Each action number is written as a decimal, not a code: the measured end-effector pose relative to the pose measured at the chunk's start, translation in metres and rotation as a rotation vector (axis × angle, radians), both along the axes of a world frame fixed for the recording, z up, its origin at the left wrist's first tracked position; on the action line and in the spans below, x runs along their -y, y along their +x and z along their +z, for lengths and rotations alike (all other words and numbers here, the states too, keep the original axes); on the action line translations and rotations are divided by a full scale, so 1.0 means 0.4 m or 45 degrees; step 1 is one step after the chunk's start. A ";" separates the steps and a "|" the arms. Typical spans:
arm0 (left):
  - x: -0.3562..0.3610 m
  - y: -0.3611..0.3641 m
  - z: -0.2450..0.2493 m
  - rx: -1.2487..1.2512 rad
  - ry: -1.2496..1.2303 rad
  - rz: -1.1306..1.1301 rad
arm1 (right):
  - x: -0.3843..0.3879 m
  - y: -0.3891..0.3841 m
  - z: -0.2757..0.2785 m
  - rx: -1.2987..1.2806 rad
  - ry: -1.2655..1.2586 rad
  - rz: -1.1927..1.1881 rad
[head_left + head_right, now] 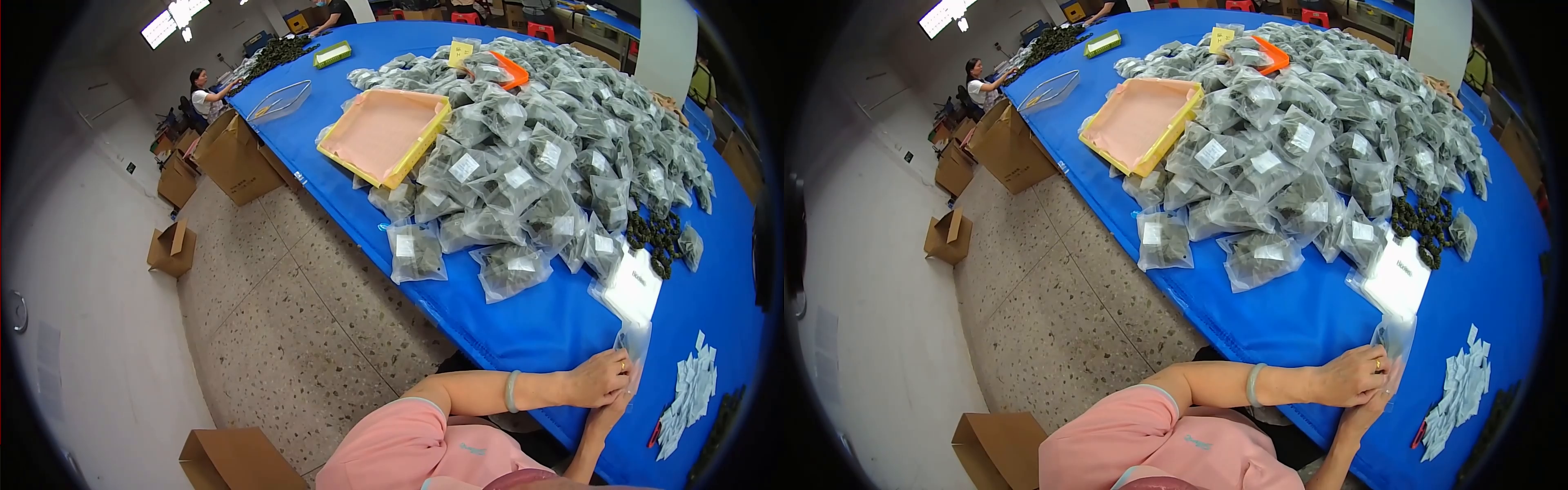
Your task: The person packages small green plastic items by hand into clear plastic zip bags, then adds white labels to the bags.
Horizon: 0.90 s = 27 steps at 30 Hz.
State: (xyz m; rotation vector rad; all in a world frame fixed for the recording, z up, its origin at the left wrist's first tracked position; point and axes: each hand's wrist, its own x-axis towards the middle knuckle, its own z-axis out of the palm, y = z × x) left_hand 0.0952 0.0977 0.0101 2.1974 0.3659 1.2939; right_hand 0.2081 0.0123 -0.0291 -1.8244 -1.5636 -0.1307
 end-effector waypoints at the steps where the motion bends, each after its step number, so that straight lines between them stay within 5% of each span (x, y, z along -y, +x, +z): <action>1: -0.002 -0.001 0.001 -0.001 0.000 0.001 | -0.002 -0.001 -0.001 -0.004 0.004 -0.007; 7: -0.001 -0.003 0.005 -0.009 0.006 0.022 | 0.004 -0.003 0.006 -0.222 -0.092 -0.018; 27: 0.003 0.001 0.001 0.024 -0.005 0.016 | -0.004 -0.001 -0.003 -0.070 -0.108 -0.056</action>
